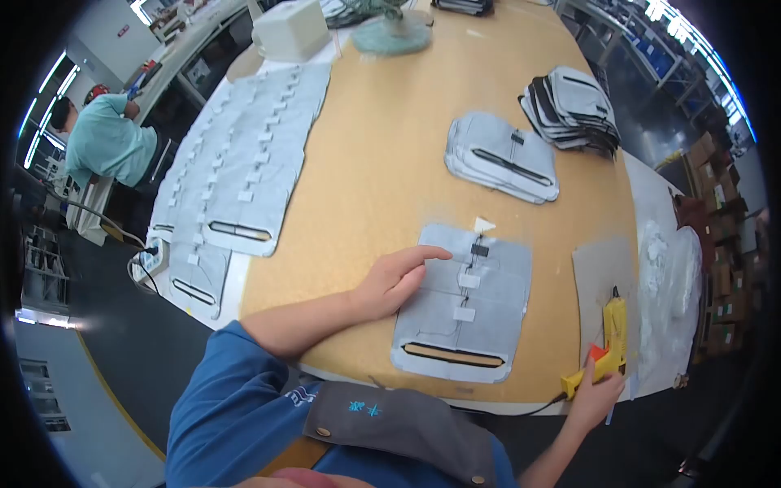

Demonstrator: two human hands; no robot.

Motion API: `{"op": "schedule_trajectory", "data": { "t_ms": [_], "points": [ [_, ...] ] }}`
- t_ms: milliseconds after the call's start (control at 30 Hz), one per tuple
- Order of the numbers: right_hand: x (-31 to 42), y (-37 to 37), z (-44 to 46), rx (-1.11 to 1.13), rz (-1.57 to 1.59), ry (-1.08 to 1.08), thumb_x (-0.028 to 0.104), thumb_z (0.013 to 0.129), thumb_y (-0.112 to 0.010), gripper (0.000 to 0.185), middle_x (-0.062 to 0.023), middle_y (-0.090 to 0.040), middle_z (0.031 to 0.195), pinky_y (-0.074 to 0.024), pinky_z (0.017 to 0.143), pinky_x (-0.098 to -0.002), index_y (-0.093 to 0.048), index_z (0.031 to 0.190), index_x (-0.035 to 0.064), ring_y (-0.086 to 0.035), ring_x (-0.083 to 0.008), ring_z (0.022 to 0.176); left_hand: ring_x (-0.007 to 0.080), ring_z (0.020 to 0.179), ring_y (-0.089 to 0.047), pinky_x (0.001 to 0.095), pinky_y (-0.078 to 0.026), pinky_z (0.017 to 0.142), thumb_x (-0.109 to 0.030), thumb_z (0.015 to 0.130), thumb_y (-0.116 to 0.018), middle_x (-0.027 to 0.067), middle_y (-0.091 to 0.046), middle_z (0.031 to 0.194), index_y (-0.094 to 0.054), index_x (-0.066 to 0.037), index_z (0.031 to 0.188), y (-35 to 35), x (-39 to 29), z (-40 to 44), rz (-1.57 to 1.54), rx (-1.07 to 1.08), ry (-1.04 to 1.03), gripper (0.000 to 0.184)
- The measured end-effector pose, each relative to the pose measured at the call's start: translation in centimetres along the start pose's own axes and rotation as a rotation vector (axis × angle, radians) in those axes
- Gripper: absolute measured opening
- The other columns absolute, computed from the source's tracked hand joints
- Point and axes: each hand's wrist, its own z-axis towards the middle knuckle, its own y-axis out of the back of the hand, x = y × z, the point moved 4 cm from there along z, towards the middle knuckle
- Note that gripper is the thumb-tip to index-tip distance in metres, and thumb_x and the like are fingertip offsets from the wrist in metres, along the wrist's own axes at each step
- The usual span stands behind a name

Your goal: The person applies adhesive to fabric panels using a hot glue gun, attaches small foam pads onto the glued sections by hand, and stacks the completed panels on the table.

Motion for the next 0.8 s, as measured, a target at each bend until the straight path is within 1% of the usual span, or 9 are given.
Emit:
{"op": "schedule_trajectory", "data": {
  "t_ms": [33, 67, 100, 200, 367, 500, 633, 733, 800],
  "points": [
    [-0.3, -0.1, -0.1, 0.123, 0.058, -0.109, 0.040, 0.087, -0.074, 0.048, -0.0176, -0.061, 0.091, -0.0486, 0.080, -0.0424, -0.060, 0.094, -0.0058, -0.059, -0.0379, 0.087, 0.0121, 0.074, -0.059, 0.0237, -0.045, 0.067, -0.010, 0.095, -0.040, 0.0049, -0.057, 0.082, -0.058, -0.004, 0.127, 0.5, -0.3, 0.2, 0.011, 0.008, -0.019, 0.037],
    [-0.7, -0.5, -0.5, 0.249, 0.115, -0.217, 0.042, 0.086, -0.075, 0.051, -0.0179, -0.062, 0.086, -0.0489, 0.079, -0.0426, -0.061, 0.093, -0.0067, -0.060, -0.0383, 0.083, 0.0109, 0.068, -0.053, 0.0226, -0.043, 0.063, -0.011, 0.095, -0.040, 0.0029, -0.053, 0.080, -0.057, -0.003, 0.127, 0.4, 0.4, -0.1, -0.316, 0.073, 0.260, 0.037],
    [-0.8, -0.7, -0.7, 0.244, 0.124, -0.222, 0.042, 0.086, -0.075, 0.051, -0.0179, -0.062, 0.086, -0.0489, 0.079, -0.0426, -0.061, 0.093, -0.0067, -0.060, -0.0383, 0.083, 0.0096, 0.063, -0.046, 0.0216, -0.040, 0.058, -0.012, 0.096, -0.040, 0.0009, -0.049, 0.079, -0.055, -0.002, 0.128, -0.3, 1.0, -1.0, -0.646, 0.134, 0.550, 0.037],
    [-1.5, -1.9, -0.4, 0.158, 0.255, -0.147, 0.039, 0.088, -0.074, 0.048, -0.0168, -0.065, 0.082, -0.0491, 0.077, -0.0419, -0.063, 0.090, -0.0075, -0.062, -0.0341, 0.076, 0.0074, 0.059, -0.035, 0.0203, -0.033, 0.052, -0.012, 0.095, -0.039, -0.0025, -0.041, 0.076, -0.052, -0.001, 0.129, -1.3, 1.2, -1.3, -1.180, 0.091, 0.757, 0.038],
    [-3.7, -3.4, -0.3, 0.271, 0.909, -0.383, 0.024, 0.093, -0.067, 0.030, -0.0061, -0.065, 0.089, -0.0500, 0.070, -0.0328, -0.063, 0.105, -0.0034, -0.063, -0.0171, 0.074, 0.0060, 0.058, -0.035, 0.0193, -0.029, 0.048, -0.017, 0.099, -0.042, -0.0032, -0.041, 0.074, -0.051, -0.001, 0.128, -1.5, 1.4, -0.9, -1.280, 0.093, 0.879, 0.035],
    [-5.3, -5.3, -0.8, 0.434, 1.271, -0.482, 0.019, 0.093, -0.069, 0.041, -0.0037, -0.063, 0.101, -0.0512, 0.073, -0.0265, -0.056, 0.127, 0.0006, -0.064, -0.0144, 0.081, 0.0042, 0.052, -0.031, 0.0189, -0.023, 0.045, -0.018, 0.100, -0.043, -0.0075, -0.035, 0.066, -0.052, -0.002, 0.126, -1.3, 2.3, -1.4, -1.348, 0.157, 0.912, 0.032],
    [-2.8, -4.5, -2.7, 0.122, 1.411, -0.407, 0.011, 0.094, -0.066, 0.053, -0.0057, -0.060, 0.107, -0.0521, 0.074, -0.0270, -0.043, 0.140, 0.0068, -0.061, -0.0129, 0.086, 0.0031, 0.050, -0.029, 0.0209, -0.022, 0.044, -0.019, 0.100, -0.049, -0.0094, -0.034, 0.063, -0.059, -0.005, 0.118, -0.7, 1.6, -1.4, -1.258, 0.169, 0.832, 0.025],
    [-2.8, -3.5, -3.6, -0.140, 1.434, -0.315, 0.007, 0.094, -0.064, 0.066, -0.0094, -0.056, 0.125, -0.0535, 0.084, -0.0318, -0.030, 0.151, 0.0102, -0.062, -0.0173, 0.098, 0.0061, 0.054, -0.042, 0.0240, -0.034, 0.047, -0.012, 0.097, -0.059, -0.0058, -0.048, 0.065, -0.067, -0.003, 0.101, 0.2, 1.9, -1.1, -0.587, 0.026, 0.559, 0.013],
    [-2.1, -2.8, -2.5, 0.118, 1.708, -0.251, 0.009, 0.095, -0.060, 0.064, -0.0118, -0.053, 0.138, -0.0539, 0.086, -0.0347, -0.031, 0.151, 0.0110, -0.064, -0.0216, 0.104, 0.0101, 0.056, -0.051, 0.0278, -0.042, 0.051, -0.008, 0.093, -0.064, -0.0004, -0.056, 0.066, -0.070, -0.005, 0.096, 0.3, 1.3, -0.2, -0.013, -0.016, 0.283, 0.007]
  ]
}}
